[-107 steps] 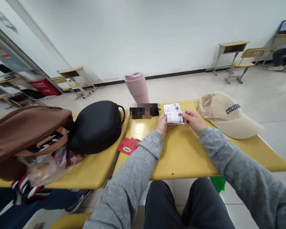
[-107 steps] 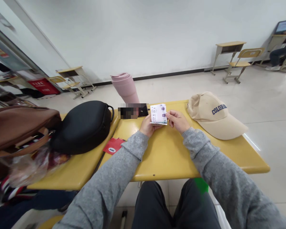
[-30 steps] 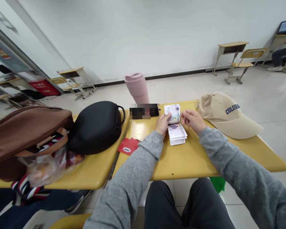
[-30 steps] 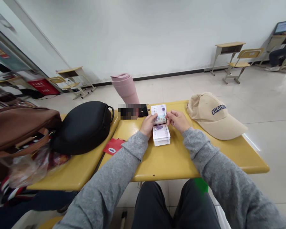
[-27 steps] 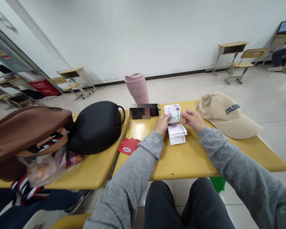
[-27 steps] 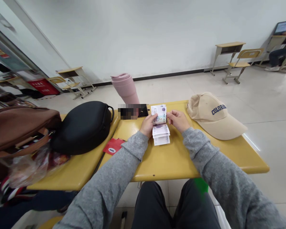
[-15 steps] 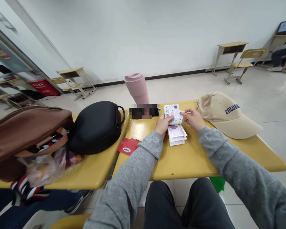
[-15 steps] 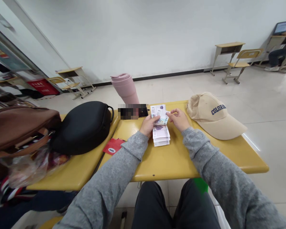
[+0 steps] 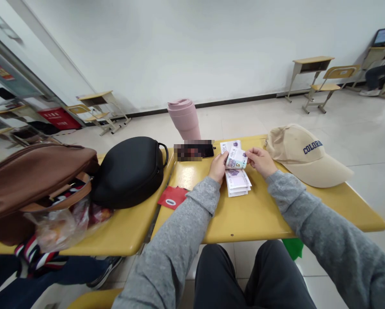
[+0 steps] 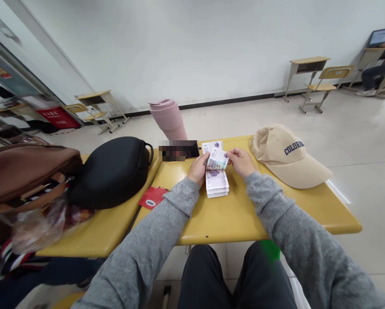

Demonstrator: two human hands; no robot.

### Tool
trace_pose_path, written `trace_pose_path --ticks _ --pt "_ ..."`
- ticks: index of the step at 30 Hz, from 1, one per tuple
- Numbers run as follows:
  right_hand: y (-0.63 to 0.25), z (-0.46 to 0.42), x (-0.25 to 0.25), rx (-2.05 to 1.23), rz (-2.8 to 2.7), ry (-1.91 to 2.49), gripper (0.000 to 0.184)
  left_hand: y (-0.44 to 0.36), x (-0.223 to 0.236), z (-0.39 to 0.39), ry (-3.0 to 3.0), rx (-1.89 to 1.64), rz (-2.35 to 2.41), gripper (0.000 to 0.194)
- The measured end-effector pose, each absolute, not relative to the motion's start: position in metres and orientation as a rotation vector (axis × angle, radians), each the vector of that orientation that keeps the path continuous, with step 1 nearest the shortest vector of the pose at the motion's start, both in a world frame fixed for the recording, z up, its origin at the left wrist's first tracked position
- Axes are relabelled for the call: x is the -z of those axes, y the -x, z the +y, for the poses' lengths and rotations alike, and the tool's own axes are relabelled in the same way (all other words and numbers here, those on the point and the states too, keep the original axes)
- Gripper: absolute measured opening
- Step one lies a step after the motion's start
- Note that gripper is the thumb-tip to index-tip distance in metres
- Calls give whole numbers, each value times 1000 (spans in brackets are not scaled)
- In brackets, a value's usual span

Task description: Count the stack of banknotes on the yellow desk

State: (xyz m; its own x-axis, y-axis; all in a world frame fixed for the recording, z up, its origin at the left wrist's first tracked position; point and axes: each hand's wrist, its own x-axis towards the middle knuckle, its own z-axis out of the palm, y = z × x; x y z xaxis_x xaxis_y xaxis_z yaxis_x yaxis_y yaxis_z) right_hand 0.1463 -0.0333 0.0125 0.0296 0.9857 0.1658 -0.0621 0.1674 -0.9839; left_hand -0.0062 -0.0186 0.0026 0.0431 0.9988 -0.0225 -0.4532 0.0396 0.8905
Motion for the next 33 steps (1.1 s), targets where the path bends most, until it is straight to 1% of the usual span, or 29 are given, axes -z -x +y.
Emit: trace_pose_path --ticks 11,28,33 --pt "-146 -35 -14 -1119 -1244 941 35 8 1 -15 -860 -1357 854 30" --pt "-145 -37 -16 -1166 -1263 894 37 7 -3 -20 -888 -1363 850 26" --pt "-145 -38 -15 -1186 -1264 874 37 6 -3 -20 -881 -1365 851 22"
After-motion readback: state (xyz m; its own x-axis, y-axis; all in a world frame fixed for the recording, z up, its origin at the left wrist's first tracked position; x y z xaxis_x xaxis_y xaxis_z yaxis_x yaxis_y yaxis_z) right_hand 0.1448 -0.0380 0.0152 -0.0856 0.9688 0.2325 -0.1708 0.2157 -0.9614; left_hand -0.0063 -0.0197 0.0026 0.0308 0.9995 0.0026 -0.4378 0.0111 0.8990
